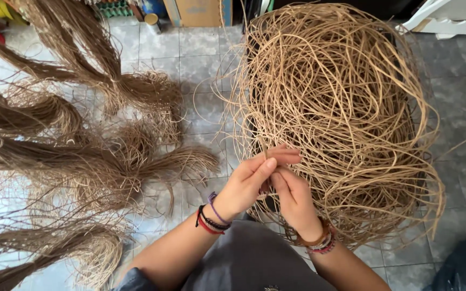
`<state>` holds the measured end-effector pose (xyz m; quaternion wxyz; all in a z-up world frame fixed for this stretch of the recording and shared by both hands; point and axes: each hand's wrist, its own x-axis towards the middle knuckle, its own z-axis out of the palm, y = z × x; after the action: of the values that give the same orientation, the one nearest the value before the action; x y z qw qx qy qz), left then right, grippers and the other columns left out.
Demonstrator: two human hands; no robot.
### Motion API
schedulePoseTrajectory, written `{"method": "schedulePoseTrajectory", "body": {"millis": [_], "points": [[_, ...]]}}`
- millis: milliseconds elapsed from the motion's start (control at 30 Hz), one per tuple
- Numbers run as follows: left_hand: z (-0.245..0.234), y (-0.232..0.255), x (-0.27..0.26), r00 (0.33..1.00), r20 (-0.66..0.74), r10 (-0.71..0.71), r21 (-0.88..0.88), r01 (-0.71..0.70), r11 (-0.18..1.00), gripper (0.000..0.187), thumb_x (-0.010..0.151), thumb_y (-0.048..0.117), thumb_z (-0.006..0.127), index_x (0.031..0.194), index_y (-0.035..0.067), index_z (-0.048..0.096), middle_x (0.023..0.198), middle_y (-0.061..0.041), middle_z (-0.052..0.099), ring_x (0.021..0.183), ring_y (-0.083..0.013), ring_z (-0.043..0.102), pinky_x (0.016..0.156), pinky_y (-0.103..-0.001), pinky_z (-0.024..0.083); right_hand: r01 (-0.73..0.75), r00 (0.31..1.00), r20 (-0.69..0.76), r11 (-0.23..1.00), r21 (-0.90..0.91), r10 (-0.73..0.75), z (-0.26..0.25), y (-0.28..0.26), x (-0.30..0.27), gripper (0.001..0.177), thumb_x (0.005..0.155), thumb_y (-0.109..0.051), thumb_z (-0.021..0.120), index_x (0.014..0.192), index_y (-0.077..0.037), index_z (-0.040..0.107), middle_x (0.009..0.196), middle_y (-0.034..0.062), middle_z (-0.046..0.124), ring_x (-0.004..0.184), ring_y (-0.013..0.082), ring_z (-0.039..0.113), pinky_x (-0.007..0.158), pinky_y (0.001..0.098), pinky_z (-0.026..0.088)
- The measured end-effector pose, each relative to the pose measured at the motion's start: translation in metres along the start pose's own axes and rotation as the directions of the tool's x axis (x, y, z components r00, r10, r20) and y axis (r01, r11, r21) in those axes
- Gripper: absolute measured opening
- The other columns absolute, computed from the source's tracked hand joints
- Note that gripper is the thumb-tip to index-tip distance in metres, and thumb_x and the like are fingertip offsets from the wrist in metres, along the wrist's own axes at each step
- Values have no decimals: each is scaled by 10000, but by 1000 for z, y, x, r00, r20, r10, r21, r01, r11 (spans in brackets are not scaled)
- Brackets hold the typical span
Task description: Tying dried fibers onto a circular metal frame to create a decorative object
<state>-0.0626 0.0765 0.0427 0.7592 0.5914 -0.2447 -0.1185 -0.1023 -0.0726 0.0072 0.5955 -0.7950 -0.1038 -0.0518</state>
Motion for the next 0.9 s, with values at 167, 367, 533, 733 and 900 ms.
{"method": "schedulePoseTrajectory", "body": {"millis": [167,367,533,733,900], "points": [[-17,31,-1,991,-100,-85,104,95,990,416,1093,251,413,1262,-30,670,1359,-217,634,726,-372,679,649,-372,550,-141,972,228,920,367,58,5,20,-2,385,1119,-163,349,926,-24,653,560,30,553,479,109,468,515,253,399],[-32,68,-41,999,19,44,934,-34,355,332,972,472,554,805,198,639,754,-3,661,703,-317,682,627,-416,527,-24,943,332,999,36,11,16,13,14,389,1083,-158,412,837,-3,671,595,66,611,501,201,487,586,362,492],[-52,64,-68,987,158,23,987,-157,-28,691,919,234,591,1550,43,385,1175,-144,671,798,-292,696,753,-393,548,71,883,470,987,-143,5,40,14,25,228,942,-62,515,723,-89,460,553,38,409,493,167,394,503,352,270],[-138,88,-137,999,34,-37,999,-36,-40,264,924,188,523,1165,173,628,765,-3,656,608,-256,715,519,-408,565,-5,793,602,990,-143,91,71,-13,53,215,1014,-95,509,1021,-5,705,872,178,786,864,346,754,791,441,573],[-230,118,-238,906,-424,-19,901,419,-107,144,1021,386,495,936,314,587,739,36,616,707,-255,706,603,-381,567,100,807,581,946,-309,104,105,-44,79,241,1020,-165,548,932,-73,752,793,128,802,753,293,752,764,419,578]]}}
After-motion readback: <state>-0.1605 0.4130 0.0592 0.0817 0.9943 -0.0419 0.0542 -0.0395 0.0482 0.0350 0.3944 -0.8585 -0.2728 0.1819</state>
